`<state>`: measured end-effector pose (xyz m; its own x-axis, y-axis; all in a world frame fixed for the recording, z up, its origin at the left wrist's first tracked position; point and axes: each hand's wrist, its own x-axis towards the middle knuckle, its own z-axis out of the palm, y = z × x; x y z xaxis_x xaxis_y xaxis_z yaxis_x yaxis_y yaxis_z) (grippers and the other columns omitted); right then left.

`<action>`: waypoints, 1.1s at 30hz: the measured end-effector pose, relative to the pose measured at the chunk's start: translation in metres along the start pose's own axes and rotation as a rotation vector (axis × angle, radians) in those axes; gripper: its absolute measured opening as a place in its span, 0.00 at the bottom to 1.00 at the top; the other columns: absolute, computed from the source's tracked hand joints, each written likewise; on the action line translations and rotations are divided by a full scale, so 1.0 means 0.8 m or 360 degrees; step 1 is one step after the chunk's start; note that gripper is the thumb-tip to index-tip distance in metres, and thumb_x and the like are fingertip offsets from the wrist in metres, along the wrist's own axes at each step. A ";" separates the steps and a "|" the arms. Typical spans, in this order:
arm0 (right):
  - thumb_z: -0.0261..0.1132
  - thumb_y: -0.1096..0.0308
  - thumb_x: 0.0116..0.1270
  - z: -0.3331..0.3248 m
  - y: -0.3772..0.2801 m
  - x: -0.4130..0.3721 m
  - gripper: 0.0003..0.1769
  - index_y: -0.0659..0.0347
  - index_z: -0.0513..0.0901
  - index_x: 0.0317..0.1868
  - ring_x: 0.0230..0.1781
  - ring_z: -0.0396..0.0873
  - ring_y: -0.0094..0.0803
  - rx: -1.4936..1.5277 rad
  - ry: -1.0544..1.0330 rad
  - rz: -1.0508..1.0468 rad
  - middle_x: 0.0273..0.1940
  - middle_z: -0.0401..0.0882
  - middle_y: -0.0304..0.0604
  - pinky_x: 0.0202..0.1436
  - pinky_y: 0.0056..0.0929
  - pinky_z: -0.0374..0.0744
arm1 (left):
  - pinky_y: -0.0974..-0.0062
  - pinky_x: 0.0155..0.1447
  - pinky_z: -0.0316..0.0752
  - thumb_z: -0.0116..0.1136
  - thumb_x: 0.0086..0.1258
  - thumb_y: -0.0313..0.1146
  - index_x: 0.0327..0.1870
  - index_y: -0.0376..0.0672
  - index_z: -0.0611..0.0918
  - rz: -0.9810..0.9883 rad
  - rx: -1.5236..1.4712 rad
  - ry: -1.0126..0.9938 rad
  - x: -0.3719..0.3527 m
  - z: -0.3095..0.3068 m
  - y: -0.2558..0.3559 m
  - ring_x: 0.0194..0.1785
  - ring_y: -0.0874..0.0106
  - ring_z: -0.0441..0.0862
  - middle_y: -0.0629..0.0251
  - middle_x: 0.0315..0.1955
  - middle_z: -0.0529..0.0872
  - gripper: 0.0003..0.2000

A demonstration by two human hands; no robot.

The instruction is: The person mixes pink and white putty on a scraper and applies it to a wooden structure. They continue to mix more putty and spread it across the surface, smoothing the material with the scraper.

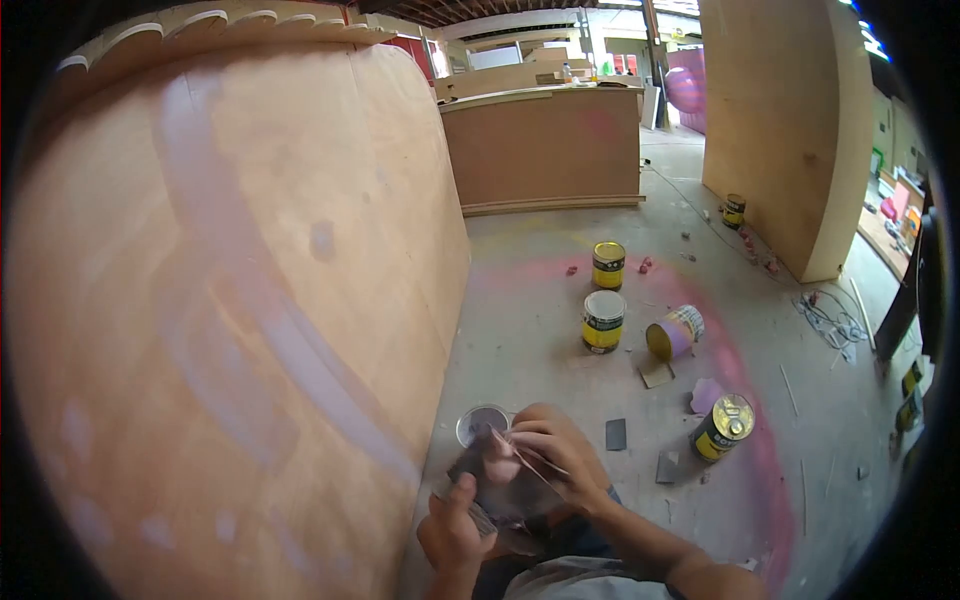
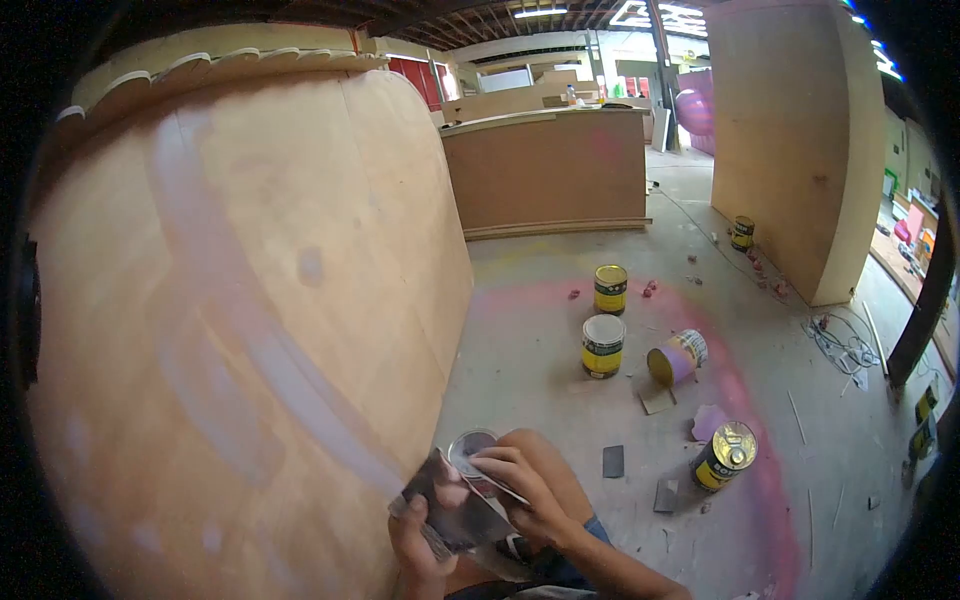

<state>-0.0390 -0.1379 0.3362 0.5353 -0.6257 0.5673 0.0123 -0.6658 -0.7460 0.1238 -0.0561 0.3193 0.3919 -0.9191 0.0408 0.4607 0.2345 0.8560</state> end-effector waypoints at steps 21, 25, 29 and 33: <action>0.56 0.83 0.66 -0.115 0.152 -0.004 0.19 0.65 0.76 0.57 0.52 0.79 0.39 0.1439 0.0981 0.0753 0.52 0.79 0.46 0.60 0.37 0.77 | 0.69 0.53 0.80 0.58 0.71 0.32 0.59 0.39 0.72 -0.0158 -0.0723 0.0069 0.112 0.101 -0.119 0.52 0.69 0.82 0.60 0.50 0.80 0.18; 0.64 0.67 0.65 -0.183 0.246 -0.038 0.13 0.64 0.75 0.47 0.30 0.80 0.32 0.2023 0.0647 0.1310 0.37 0.79 0.41 0.30 0.29 0.81 | 0.72 0.51 0.80 0.59 0.71 0.35 0.52 0.38 0.78 -0.0400 -0.1061 0.0106 0.150 0.131 -0.177 0.44 0.72 0.84 0.64 0.42 0.84 0.14; 0.67 0.61 0.63 -0.202 0.317 -0.008 0.29 0.67 0.69 0.59 0.41 0.77 0.42 0.0302 0.0218 0.1114 0.43 0.75 0.50 0.44 0.37 0.76 | 0.77 0.44 0.79 0.59 0.72 0.39 0.50 0.40 0.80 -0.0128 -0.0035 0.0158 0.155 0.175 -0.240 0.40 0.79 0.82 0.70 0.38 0.84 0.14; 0.63 0.58 0.68 -0.208 0.422 -0.049 0.37 0.69 0.60 0.71 0.55 0.75 0.46 0.0883 0.0847 0.1052 0.57 0.73 0.55 0.60 0.37 0.73 | 0.81 0.44 0.76 0.58 0.73 0.42 0.51 0.39 0.80 -0.0045 -0.0251 0.0435 0.181 0.231 -0.201 0.38 0.80 0.81 0.71 0.36 0.83 0.15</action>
<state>-0.1964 -0.4057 0.1205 0.1327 -0.9905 -0.0372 0.3131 0.0775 -0.9466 -0.0405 -0.2854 0.2829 0.5670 -0.8117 -0.1403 0.5840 0.2760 0.7634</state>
